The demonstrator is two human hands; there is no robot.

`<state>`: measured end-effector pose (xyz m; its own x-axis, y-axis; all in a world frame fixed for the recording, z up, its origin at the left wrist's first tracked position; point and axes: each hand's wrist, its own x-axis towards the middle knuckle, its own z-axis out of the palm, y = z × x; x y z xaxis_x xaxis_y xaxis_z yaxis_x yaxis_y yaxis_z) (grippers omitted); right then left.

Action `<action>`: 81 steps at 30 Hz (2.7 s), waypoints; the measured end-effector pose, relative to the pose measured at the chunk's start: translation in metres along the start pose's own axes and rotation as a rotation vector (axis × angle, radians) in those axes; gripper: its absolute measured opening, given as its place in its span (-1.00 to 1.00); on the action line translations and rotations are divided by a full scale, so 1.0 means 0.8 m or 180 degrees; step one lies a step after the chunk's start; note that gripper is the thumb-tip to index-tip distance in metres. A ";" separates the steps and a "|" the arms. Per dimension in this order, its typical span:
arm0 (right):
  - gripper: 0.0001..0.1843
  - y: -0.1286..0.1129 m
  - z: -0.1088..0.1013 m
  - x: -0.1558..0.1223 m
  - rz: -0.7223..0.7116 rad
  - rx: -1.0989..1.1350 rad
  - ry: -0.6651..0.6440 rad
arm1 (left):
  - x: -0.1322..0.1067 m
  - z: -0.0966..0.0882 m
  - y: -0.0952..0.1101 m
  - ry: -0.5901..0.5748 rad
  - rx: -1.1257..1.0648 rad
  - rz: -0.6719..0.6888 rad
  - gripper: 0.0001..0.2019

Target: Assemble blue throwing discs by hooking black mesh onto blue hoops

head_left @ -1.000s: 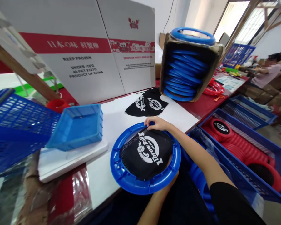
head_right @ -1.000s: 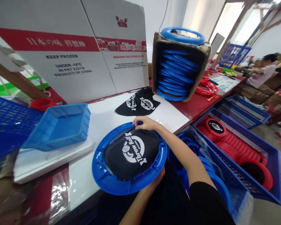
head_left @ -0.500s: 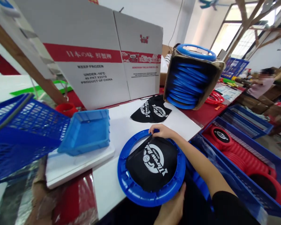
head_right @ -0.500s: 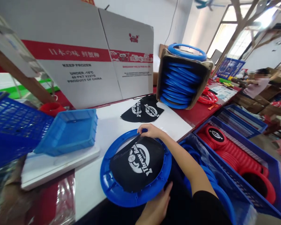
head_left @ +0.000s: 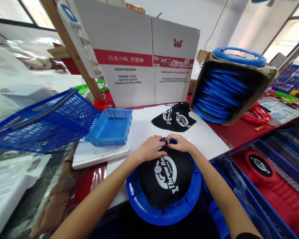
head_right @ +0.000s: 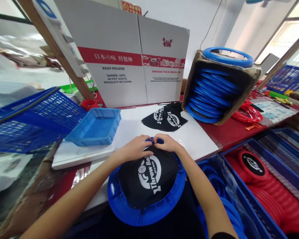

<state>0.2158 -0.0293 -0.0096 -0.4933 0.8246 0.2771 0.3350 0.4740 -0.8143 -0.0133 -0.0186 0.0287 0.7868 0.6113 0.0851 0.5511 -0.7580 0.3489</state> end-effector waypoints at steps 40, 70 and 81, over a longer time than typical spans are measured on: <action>-0.89 -0.003 0.013 0.014 0.0125 -0.0154 -0.0244 | -0.012 0.022 0.004 0.0185 -0.0446 -0.1178 -0.83; -0.86 -0.005 0.001 -0.033 -0.0093 -0.1920 0.0995 | -0.032 0.010 -0.013 -0.0002 0.1052 -0.0196 -0.65; -0.62 -0.009 -0.003 0.010 -0.0026 -0.1858 -0.0361 | -0.029 -0.004 -0.056 0.0365 -0.0625 -0.0696 -0.89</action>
<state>0.2112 -0.0259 -0.0004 -0.5695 0.7973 0.1997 0.7011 0.5981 -0.3883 -0.0572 0.0018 0.0143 0.6130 0.7851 0.0891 0.6307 -0.5542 0.5432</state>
